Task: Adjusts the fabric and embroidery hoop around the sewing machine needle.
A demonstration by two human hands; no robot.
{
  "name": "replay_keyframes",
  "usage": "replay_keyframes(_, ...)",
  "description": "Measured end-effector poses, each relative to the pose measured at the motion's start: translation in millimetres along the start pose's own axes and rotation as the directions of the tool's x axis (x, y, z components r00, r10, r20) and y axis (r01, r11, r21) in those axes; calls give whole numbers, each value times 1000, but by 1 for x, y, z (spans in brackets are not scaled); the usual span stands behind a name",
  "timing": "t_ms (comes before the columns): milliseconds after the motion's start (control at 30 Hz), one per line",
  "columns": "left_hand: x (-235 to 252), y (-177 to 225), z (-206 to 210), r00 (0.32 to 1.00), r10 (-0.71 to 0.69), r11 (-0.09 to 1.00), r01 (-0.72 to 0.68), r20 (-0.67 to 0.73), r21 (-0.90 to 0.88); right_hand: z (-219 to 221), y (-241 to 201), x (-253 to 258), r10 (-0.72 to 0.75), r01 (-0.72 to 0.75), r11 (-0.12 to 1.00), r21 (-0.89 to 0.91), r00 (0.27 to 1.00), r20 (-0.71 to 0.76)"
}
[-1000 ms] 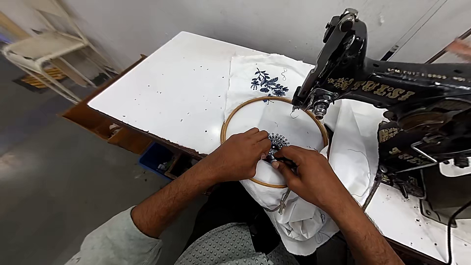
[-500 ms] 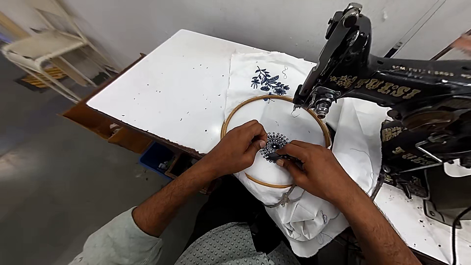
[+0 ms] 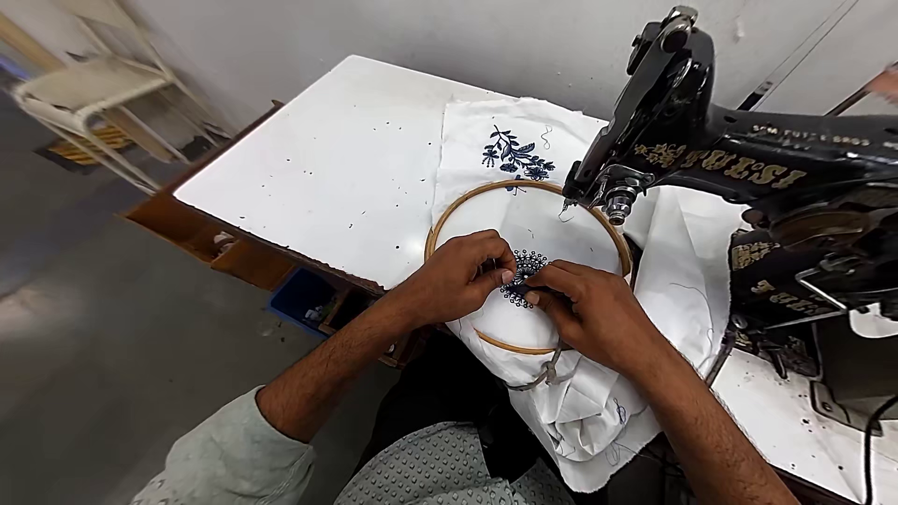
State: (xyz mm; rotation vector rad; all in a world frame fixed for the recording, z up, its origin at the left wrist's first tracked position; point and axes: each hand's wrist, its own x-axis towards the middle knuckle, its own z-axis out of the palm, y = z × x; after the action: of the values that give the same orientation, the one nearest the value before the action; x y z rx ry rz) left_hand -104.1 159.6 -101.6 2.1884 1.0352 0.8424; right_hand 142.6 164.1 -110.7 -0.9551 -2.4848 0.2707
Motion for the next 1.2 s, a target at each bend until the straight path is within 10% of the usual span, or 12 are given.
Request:
replay_keyframes(500, 1, 18, 12, 970, 121, 851, -210, 210, 481, -2, -20, -13, 128, -128, 992, 3, 992, -20)
replay_keyframes(733, -2, 9, -2, 992, 49, 991, -63, 116, 117, -15, -16, -23, 217, -218, 976, -2, 974, -64)
replay_keyframes(933, -37, 48, -7, 961, -232, 707, 275, -154, 652, -33, 20, -30, 204, -228, 966, -120, 961, -187)
replay_keyframes(1200, -31, 18, -13, 900, -364, 589, 420, -237, 691, -35, 6, -72, 291, -355, 910, -215, 915, -280)
